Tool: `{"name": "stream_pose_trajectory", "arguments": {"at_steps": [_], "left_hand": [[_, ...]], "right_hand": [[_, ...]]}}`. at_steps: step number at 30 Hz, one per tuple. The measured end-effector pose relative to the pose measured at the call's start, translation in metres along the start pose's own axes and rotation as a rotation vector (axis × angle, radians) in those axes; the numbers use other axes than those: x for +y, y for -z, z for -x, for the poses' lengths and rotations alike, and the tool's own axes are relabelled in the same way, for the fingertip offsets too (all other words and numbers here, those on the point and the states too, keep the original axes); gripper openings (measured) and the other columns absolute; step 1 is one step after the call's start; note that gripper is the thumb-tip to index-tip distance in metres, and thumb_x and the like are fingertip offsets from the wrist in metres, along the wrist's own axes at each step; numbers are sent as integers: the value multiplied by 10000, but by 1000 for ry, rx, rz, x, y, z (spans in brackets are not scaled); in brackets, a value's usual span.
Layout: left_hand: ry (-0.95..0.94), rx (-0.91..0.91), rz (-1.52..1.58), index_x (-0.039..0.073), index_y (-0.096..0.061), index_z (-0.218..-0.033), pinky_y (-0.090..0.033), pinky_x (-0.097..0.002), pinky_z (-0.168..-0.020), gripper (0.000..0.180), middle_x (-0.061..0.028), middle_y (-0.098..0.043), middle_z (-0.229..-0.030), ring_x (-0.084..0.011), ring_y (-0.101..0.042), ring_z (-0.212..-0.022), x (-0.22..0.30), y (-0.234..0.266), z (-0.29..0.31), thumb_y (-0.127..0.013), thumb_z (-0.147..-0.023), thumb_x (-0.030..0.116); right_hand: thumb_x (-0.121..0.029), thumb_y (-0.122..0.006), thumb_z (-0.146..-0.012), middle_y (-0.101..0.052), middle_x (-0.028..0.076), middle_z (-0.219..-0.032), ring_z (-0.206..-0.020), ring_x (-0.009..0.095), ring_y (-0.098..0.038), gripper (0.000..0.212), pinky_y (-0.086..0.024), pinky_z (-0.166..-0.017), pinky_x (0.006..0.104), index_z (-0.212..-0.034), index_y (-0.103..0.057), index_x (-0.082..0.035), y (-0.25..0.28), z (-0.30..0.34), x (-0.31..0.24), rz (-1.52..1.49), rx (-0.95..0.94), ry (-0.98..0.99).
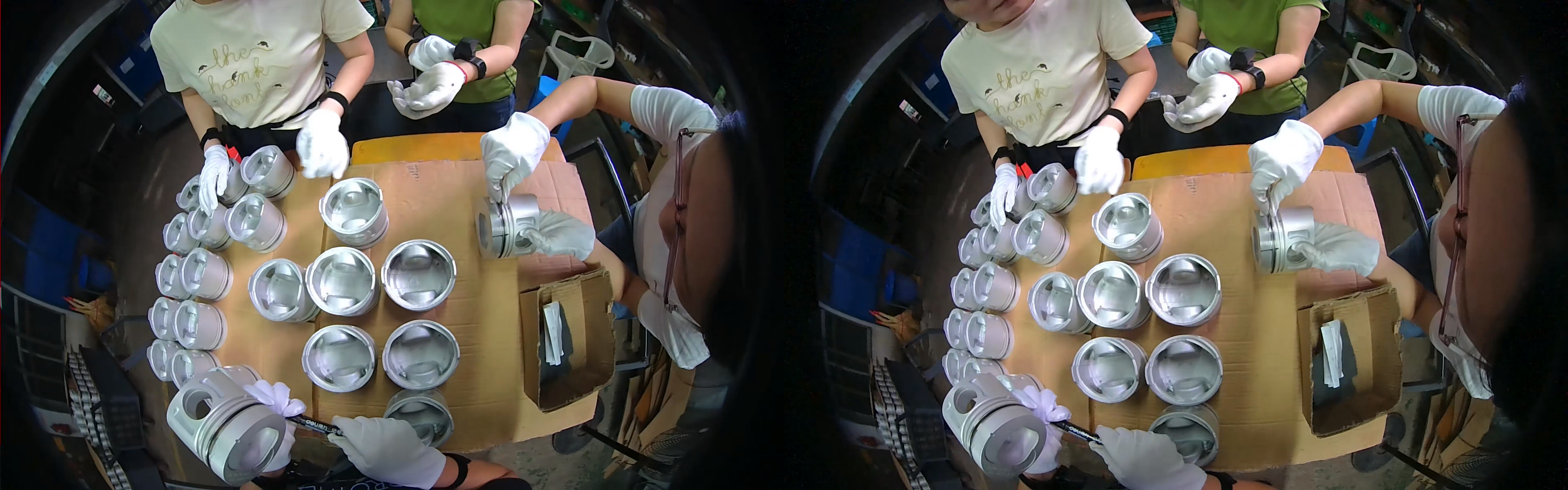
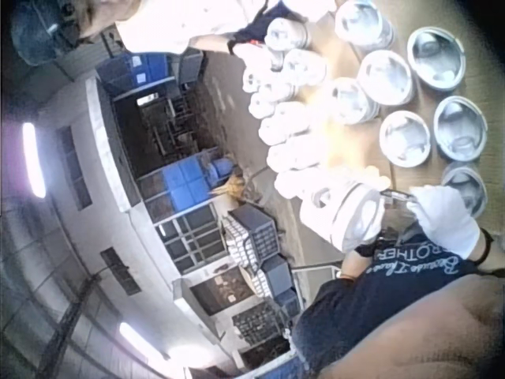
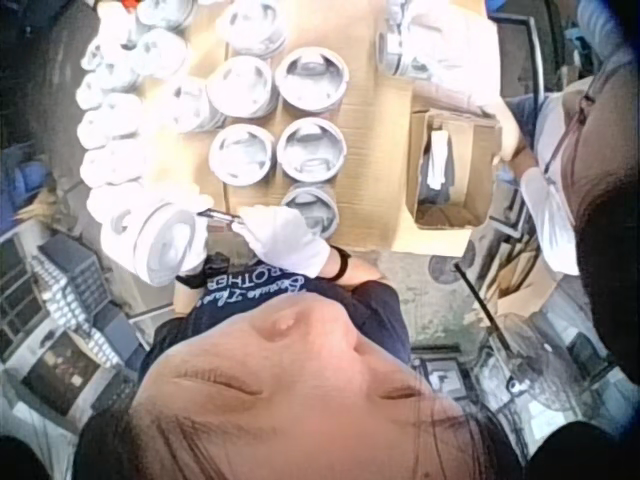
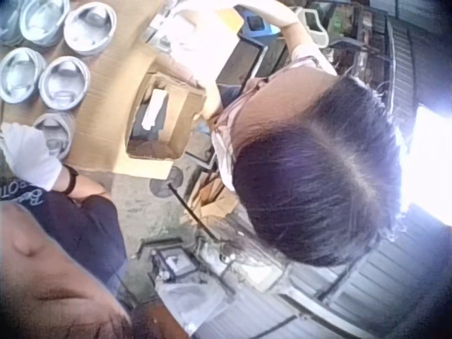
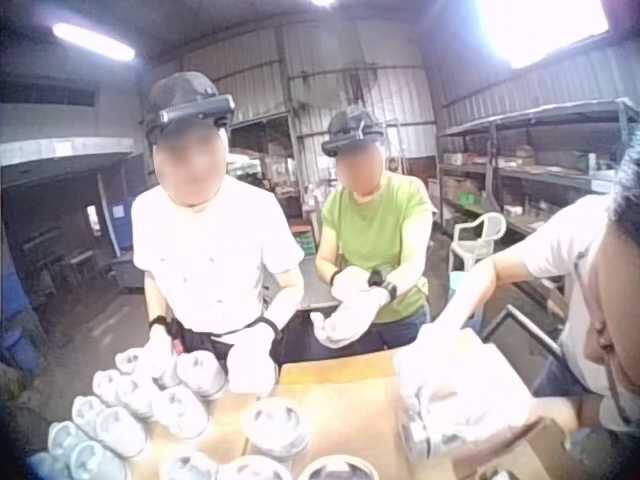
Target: Inspecting and sorting metal engine pistons on a work table in a factory setting.
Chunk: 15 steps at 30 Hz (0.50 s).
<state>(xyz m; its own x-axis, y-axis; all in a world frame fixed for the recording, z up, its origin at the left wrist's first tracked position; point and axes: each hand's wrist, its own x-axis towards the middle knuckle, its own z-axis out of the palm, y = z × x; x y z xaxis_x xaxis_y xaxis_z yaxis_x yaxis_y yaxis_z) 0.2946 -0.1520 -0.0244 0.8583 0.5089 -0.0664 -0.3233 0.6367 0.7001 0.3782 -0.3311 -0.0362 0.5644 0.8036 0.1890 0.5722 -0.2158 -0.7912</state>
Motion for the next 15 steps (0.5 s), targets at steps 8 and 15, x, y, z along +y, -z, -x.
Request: {"name": "stream_pose_trajectory", "arguments": {"at_steps": [8, 15], "left_hand": [[46, 48, -16, 88, -528, -894, -316, -324, -671, 216, -29, -424, -833, -164, -359, -750, 5, -6, 3, -657, -850, 256], [1, 124, 122, 113, -503, -1050, -272, -276, -537, 237, 17, -376, -815, -104, -320, -615, 14, 10, 22, -579, -921, 297]], "right_hand": [[-339, -604, -945, -556, 52, -567, -481, 238, -579, 263, -437, -430, 347, -822, -586, -107, 3, -3, -4, 19, -20, 41], [-386, -572, -968, -523, 91, -482, -400, 274, -553, 369, -410, -381, 375, -726, -541, -110, -13, 9, -21, 26, -17, 81]]}}
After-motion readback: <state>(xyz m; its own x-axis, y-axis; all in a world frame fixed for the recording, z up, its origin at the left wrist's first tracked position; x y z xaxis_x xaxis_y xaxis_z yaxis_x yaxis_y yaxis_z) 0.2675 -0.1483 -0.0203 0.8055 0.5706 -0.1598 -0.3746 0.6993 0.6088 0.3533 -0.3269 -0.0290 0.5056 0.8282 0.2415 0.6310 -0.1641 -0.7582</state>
